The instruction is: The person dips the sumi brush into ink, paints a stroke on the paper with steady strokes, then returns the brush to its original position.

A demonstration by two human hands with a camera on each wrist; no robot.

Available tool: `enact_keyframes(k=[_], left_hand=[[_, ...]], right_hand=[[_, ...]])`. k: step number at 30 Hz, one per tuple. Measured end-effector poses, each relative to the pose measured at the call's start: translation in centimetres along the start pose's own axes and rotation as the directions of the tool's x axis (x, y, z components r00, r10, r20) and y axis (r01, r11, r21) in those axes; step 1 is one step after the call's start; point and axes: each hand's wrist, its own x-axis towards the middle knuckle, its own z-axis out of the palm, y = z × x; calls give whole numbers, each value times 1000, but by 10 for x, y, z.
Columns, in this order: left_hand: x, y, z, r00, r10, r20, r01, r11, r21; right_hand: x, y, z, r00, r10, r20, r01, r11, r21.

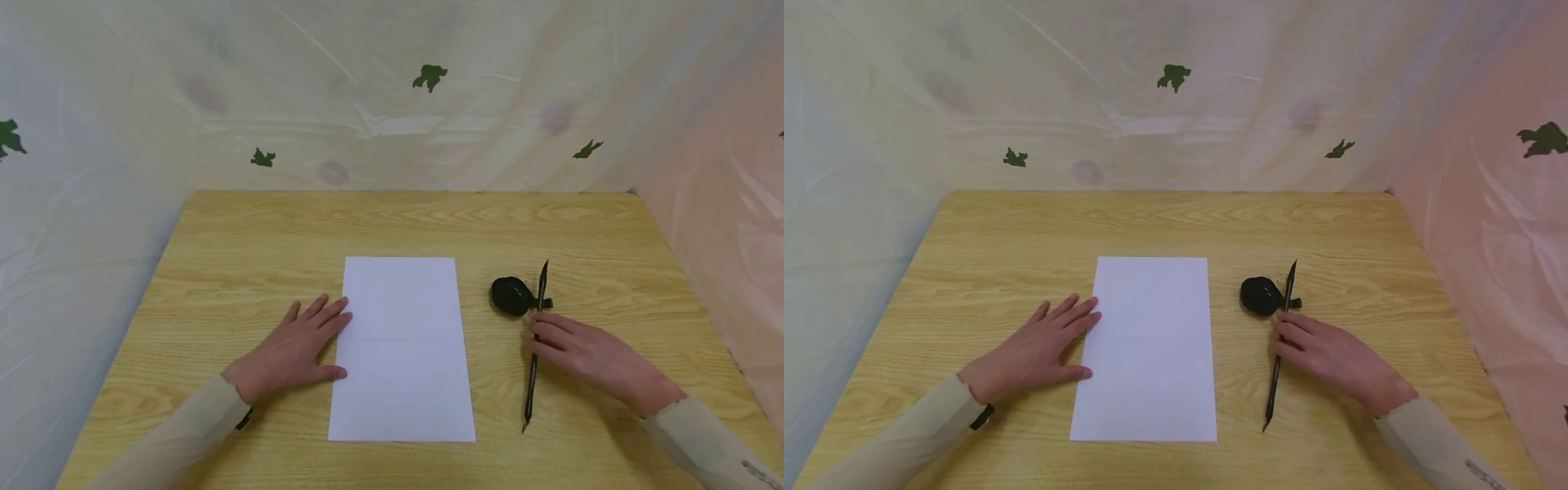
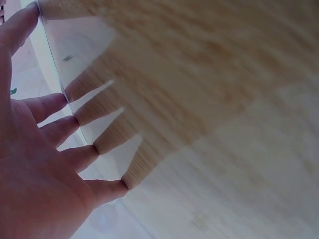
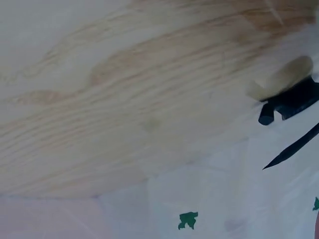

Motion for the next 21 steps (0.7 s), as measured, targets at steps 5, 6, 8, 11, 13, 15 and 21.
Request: enact_keyframes(k=[5,6,8,11,13,15,21], left_hand=[[0,0,0,1000,1,-1,-1,1000,2],[-1,0,0,1000,1,-2,-1,1000,1],[-1,0,-1,1000,1,-2,-1,1000,-1],[-1,0,-2,1000,0,0,0,1000,-7],[-1,0,-2,1000,-1,1,1,1000,-10],[-1,0,-2,1000,-1,1,1,1000,-14],[0,0,-2,1000,2,-4,-2,1000,-18]], right_hand=[[3,-3,-14,997,31,-77,-30,999,11],[4,-4,-17,994,43,-99,-41,999,23],[7,-7,-23,987,67,-144,-60,997,54],[13,-11,-30,976,99,-194,-79,991,108],[17,-14,-34,970,117,-215,-93,989,117],[21,-17,-37,961,125,-247,-103,990,99],[29,-21,-35,916,138,-377,-123,990,65]])
